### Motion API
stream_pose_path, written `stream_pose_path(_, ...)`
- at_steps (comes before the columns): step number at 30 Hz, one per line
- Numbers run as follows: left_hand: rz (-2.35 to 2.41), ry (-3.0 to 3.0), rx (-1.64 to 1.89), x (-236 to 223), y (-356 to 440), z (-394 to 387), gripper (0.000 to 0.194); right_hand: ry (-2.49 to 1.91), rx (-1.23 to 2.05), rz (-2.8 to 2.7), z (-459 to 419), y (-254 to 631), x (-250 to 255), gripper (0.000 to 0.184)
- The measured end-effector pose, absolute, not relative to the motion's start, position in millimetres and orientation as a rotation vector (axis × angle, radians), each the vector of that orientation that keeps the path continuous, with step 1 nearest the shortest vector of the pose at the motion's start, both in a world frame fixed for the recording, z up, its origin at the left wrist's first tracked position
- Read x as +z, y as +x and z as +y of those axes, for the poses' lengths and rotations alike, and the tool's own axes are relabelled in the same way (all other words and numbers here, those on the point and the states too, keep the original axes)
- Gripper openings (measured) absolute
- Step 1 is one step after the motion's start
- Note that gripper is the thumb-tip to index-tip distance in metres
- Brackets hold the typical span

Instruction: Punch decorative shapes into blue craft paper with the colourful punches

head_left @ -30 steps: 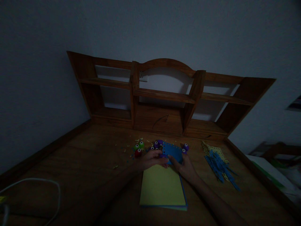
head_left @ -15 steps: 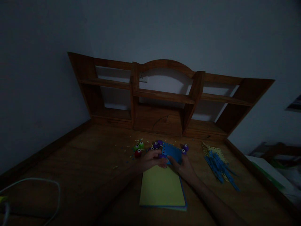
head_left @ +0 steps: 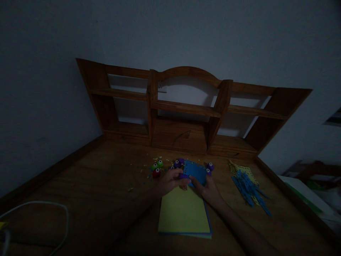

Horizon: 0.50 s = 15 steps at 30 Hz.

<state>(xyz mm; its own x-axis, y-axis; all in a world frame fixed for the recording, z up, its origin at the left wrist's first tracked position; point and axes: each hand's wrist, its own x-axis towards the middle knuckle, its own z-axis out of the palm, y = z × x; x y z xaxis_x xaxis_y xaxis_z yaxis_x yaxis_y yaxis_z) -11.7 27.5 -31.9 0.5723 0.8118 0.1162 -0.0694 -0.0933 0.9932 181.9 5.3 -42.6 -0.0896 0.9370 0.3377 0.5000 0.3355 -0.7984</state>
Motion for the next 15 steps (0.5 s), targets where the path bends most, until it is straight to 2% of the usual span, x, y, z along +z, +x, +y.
stream_pose_path(9, 0.663, 1.490, 0.815, -25.8, -11.8, 25.9, 0.042, -1.248, 0.688, -1.707, 4.4, 182.0, -42.0, 0.030)
stream_pose_path(15, 0.686, 1.494, 0.810, -31.1, -13.7, 30.6, 0.041, -1.245, 0.681, -1.742, 5.8, 183.1, -42.5, 0.035)
